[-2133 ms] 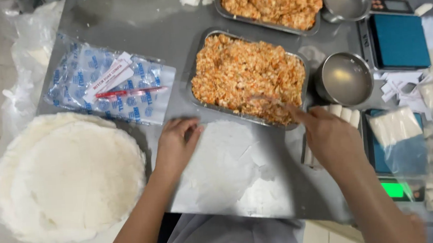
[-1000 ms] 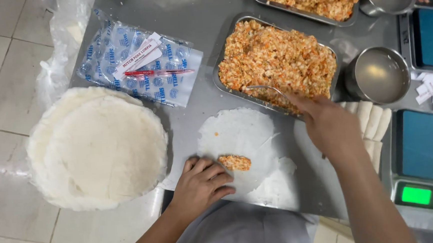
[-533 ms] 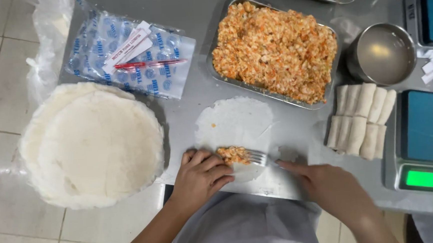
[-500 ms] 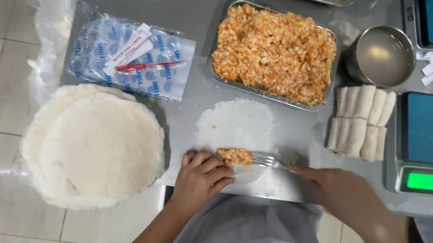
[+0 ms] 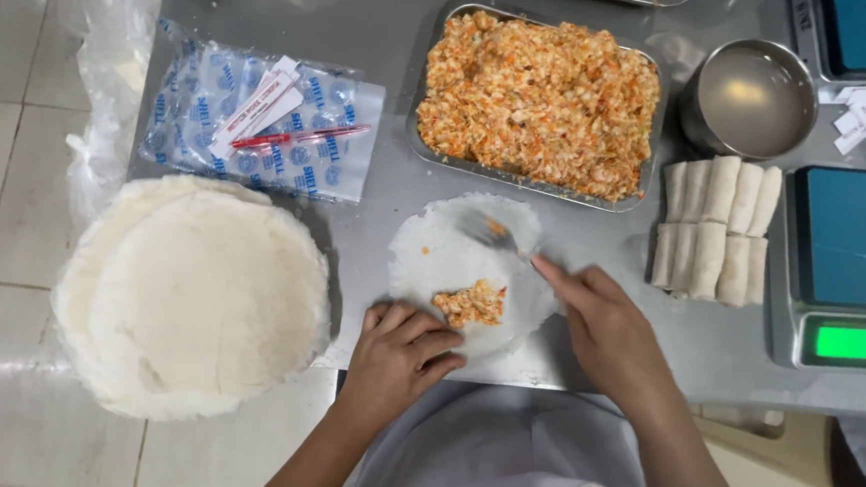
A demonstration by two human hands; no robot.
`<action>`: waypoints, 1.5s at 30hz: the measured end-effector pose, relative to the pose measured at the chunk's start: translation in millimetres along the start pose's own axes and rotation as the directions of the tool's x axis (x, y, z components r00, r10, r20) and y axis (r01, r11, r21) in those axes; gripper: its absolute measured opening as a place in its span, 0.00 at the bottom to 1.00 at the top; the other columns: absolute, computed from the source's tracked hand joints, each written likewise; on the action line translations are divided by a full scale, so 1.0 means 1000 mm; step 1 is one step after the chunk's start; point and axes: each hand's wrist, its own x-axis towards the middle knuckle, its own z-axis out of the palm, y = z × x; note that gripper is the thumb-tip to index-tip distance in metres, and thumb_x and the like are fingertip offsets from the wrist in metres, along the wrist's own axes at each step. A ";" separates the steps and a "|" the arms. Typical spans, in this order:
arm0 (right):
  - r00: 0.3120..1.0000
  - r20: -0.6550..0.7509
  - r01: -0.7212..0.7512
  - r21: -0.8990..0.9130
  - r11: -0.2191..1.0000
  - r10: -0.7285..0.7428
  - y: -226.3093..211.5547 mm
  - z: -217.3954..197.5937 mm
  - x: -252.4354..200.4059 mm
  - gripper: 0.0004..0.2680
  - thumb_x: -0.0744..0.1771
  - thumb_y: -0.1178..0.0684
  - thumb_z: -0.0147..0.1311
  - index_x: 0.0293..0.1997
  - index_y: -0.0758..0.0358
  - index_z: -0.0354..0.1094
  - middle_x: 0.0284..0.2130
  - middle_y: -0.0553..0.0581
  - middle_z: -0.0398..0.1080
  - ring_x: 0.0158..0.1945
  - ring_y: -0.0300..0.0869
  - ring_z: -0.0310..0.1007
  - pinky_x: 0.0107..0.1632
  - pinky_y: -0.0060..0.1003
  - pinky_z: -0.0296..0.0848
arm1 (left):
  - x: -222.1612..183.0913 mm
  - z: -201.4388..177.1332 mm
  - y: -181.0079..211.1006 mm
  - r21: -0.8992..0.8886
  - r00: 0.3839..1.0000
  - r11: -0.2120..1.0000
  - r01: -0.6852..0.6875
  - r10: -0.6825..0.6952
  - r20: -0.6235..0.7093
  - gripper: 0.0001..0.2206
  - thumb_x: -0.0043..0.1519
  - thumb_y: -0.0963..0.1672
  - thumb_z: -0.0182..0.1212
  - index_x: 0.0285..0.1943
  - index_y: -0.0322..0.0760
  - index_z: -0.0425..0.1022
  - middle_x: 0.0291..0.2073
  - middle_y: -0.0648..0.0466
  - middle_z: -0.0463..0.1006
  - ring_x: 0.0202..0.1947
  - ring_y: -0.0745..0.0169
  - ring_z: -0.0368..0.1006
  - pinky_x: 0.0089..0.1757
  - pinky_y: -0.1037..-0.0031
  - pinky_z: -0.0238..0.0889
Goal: Rolling lumpia by placing filling on wrappers and folding them into cylinders on a production table.
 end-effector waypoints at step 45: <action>0.730 -0.176 0.620 -0.237 0.748 -0.660 -0.023 0.064 -0.002 0.15 0.69 0.61 0.49 0.65 0.69 0.64 0.58 0.61 0.65 0.60 0.52 0.67 0.66 0.42 0.65 | 0.090 0.023 -0.052 -0.032 0.972 0.994 0.107 -0.111 -0.208 0.12 0.67 0.43 0.61 0.57 0.36 0.81 0.43 0.48 0.78 0.46 0.48 0.69 0.49 0.64 0.67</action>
